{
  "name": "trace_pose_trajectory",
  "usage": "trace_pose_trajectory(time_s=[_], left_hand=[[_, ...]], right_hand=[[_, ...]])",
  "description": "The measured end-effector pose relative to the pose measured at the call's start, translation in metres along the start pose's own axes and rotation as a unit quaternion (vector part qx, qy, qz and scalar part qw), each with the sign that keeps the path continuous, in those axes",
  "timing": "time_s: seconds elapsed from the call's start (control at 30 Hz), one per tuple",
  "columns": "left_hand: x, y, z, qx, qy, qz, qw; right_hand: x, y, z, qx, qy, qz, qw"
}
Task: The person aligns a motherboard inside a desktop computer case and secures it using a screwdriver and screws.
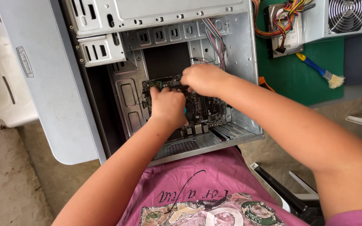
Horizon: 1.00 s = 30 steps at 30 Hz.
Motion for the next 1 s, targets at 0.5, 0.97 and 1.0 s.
trace_pose_trajectory(time_s=[0.5, 0.97, 1.0], left_hand=[[-0.002, 0.027, 0.017, -0.127, 0.063, -0.109, 0.984], [0.001, 0.021, 0.010, -0.160, 0.073, -0.089, 0.980], [0.001, 0.022, 0.009, -0.158, 0.068, -0.081, 0.982]], right_hand=[[0.054, 0.017, 0.063, 0.058, 0.196, -0.046, 0.978], [0.058, 0.017, 0.049, 0.107, 0.300, -0.126, 0.939], [0.059, 0.018, 0.049, 0.109, 0.293, -0.123, 0.942]])
Point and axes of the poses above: each hand's wrist, its own z-axis away from the middle knuckle, its own y-axis out of the palm, x = y × z, the point moved 3 cm from there along -z, towards the middle knuckle, and after that the axes turned 12 degrees about -x, right-handed, at the moved point
